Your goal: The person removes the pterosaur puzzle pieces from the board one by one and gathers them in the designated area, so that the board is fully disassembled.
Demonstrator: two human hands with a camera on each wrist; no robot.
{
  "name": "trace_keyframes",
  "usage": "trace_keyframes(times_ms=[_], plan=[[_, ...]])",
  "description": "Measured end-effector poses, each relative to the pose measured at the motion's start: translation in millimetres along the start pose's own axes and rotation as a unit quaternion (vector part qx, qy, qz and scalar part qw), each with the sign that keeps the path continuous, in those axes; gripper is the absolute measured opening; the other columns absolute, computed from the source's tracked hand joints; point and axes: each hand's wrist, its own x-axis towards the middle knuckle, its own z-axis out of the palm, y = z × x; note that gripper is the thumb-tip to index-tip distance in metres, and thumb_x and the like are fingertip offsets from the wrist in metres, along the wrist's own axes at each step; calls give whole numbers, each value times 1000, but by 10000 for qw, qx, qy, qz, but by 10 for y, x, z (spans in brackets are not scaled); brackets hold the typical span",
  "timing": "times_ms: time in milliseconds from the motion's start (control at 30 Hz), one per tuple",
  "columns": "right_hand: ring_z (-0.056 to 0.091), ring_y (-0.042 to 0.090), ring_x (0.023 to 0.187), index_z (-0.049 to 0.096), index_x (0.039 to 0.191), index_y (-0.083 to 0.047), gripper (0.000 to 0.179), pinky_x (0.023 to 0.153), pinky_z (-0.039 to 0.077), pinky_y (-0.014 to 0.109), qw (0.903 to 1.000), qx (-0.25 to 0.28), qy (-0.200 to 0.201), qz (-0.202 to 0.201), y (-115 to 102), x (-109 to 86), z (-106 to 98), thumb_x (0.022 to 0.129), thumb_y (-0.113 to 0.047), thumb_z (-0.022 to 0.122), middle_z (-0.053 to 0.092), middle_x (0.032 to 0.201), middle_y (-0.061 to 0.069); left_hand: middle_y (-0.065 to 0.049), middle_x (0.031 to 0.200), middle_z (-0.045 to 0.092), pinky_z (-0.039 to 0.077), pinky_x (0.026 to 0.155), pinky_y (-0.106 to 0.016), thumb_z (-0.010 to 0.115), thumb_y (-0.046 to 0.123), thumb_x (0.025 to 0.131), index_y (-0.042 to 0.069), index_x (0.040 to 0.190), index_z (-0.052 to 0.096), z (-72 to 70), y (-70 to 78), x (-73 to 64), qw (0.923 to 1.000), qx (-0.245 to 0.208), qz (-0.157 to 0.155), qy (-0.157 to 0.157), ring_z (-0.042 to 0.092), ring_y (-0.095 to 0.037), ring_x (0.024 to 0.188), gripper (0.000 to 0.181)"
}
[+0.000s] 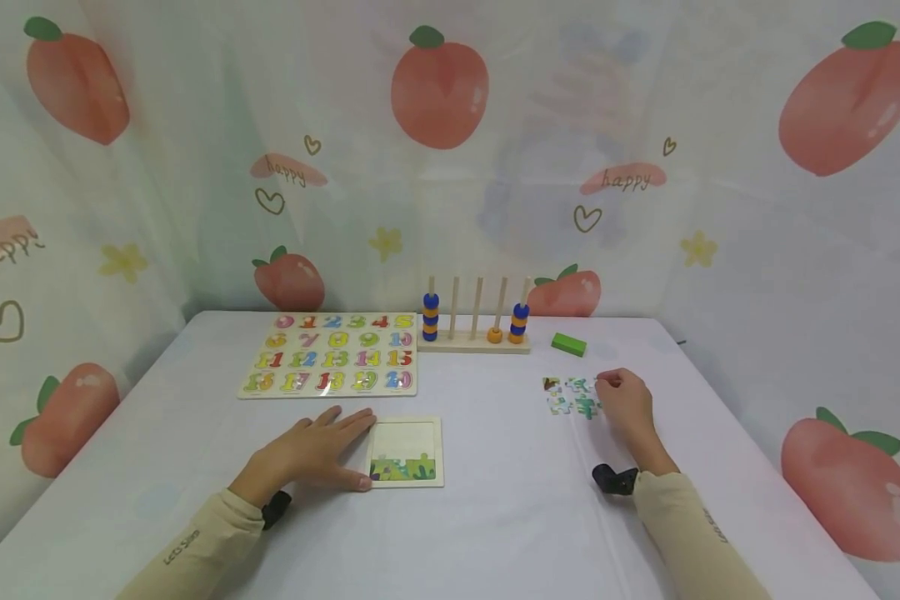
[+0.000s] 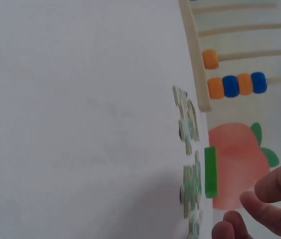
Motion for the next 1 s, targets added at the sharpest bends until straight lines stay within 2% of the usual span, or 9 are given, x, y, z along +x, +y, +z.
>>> trace_keyframes(times_ms=[233, 500, 800, 1000], plan=[[56, 39, 110, 59, 136, 9, 39, 85, 49, 41, 9983, 2, -334, -487, -161, -114, 163, 112, -20, 47, 60, 130, 30, -1, 172, 36, 27, 121, -70, 85, 60, 85, 17, 166, 43, 7, -7, 4, 10000, 55, 25, 48, 24, -43, 159, 101], [58, 33, 101, 64, 128, 10, 34, 80, 50, 37, 9914, 48, -729, -1082, -334, -251, 367, 110, -16, 52, 67, 116, 25, -1, 172, 37, 28, 121, -70, 86, 60, 84, 17, 165, 43, 20, -12, 4, 10000, 46, 14, 39, 24, -43, 159, 101], [60, 33, 101, 68, 122, 6, 26, 90, 55, 45, 9849, -36, -1055, -1375, -552, -430, 668, 107, -11, 55, 69, 113, 19, -1, 172, 37, 27, 121, -70, 86, 60, 84, 18, 165, 43, 21, -7, 9, 10000, 45, -13, 48, 24, -43, 159, 101], [61, 30, 100, 69, 120, 4, 23, 93, 57, 45, 9796, 10, -1258, -1568, -701, -560, 830, 107, -11, 58, 71, 110, 14, -1, 172, 37, 26, 122, -70, 86, 60, 84, 18, 165, 43, 26, -10, 13, 10000, 27, -23, 52, 24, -43, 159, 101]])
